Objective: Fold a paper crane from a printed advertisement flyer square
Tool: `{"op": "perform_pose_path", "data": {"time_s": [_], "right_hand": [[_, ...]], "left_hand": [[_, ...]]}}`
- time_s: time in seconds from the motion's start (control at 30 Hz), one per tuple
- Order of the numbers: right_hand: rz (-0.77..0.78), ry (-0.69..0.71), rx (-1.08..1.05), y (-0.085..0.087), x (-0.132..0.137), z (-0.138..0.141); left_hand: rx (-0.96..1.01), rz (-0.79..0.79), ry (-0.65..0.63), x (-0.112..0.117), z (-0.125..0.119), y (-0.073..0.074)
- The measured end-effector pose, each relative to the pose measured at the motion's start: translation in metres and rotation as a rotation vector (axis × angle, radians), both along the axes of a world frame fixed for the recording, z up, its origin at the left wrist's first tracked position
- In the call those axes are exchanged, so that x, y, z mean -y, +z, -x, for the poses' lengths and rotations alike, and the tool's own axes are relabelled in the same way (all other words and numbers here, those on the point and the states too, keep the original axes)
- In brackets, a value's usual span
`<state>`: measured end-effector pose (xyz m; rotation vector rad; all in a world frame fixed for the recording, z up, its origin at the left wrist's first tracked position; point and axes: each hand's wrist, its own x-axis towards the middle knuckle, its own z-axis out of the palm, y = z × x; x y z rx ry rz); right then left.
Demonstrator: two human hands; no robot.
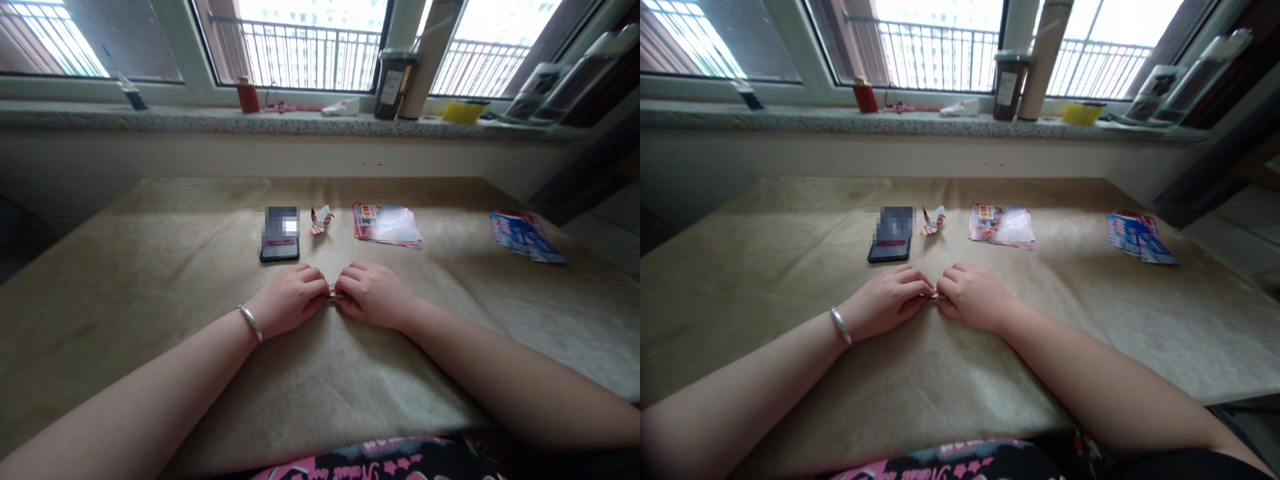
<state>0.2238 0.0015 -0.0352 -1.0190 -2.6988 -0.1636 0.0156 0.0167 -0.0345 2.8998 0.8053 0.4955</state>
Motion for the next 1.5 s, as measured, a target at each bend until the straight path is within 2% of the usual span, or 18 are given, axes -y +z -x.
{"op": "perform_pose_path", "data": {"time_s": [0.27, 0.57, 0.77, 1.07, 1.5], "right_hand": [[-0.030, -0.025, -0.007, -0.0007, -0.0001, 0.0024], [0.130, -0.058, -0.187, -0.0024, -0.0028, 0.0036], [0.113, -0.065, -0.277, -0.0019, -0.0008, 0.0037], [0.109, -0.092, -0.251, 0.0005, 0.0007, 0.0038], [0.035, -0.109, -0.200, 0.0030, 0.0016, 0.0042]], "left_hand": [[-0.033, 0.012, 0.002, 0.0017, -0.0001, 0.0035], [0.025, -0.021, 0.030, -0.0017, -0.0001, -0.0033], [0.051, -0.085, 0.061, -0.0004, 0.0004, -0.0017], [0.053, -0.171, 0.122, -0.0001, 0.0006, -0.0016], [0.060, -0.150, 0.128, 0.0011, 0.0007, 0.0017]]}}
